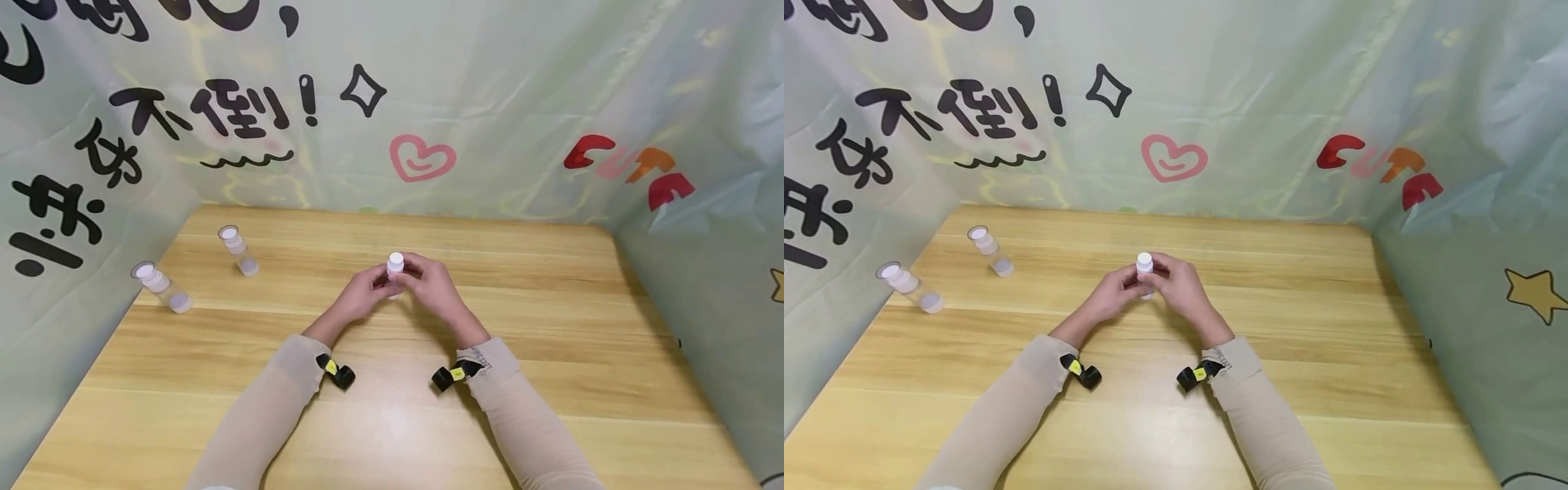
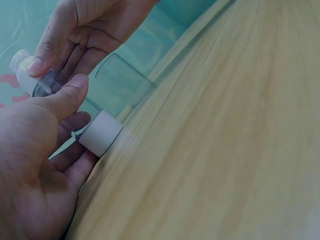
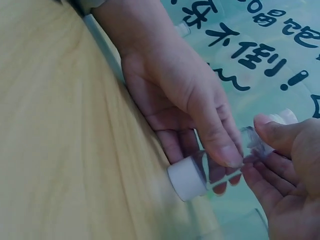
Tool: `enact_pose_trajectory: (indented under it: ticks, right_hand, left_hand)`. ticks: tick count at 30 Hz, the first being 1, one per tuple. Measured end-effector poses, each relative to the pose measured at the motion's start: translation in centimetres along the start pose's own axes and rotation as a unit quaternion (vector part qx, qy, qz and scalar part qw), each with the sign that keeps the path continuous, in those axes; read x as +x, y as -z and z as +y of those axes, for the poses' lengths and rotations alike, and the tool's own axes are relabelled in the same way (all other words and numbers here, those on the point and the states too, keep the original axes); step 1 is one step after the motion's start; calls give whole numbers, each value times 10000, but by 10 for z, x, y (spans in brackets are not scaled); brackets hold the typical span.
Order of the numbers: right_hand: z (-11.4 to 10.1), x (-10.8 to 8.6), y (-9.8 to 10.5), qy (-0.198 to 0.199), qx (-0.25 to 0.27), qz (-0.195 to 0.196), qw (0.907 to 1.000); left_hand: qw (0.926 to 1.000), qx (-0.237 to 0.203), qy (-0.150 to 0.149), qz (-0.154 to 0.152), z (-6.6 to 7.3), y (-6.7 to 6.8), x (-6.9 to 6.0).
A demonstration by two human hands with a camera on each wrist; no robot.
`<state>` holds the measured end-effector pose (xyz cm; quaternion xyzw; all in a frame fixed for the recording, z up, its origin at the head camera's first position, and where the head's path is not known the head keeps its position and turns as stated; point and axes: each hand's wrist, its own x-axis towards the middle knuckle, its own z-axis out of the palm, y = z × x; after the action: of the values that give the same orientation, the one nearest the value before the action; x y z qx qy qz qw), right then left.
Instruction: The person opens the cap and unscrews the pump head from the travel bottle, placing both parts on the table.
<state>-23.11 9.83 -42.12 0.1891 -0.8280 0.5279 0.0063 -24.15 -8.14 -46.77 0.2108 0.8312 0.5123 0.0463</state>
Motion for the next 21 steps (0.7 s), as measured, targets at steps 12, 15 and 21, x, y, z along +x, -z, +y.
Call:
enact_pose_trajectory:
  ticks: [12,15,21]
  right_hand:
    - [-7,0,8,249,-16,-62,9997]
    - [-10,-1,5,347,53,158,9993]
    - [-14,-3,-8,462,-339,568,9967]
  left_hand:
    - [10000,-76,31,19,-1,0,-1]
    - [10000,-15,-11,31,-2,0,-1]
    - [9999,-13,-123,78,-4,-1,0]
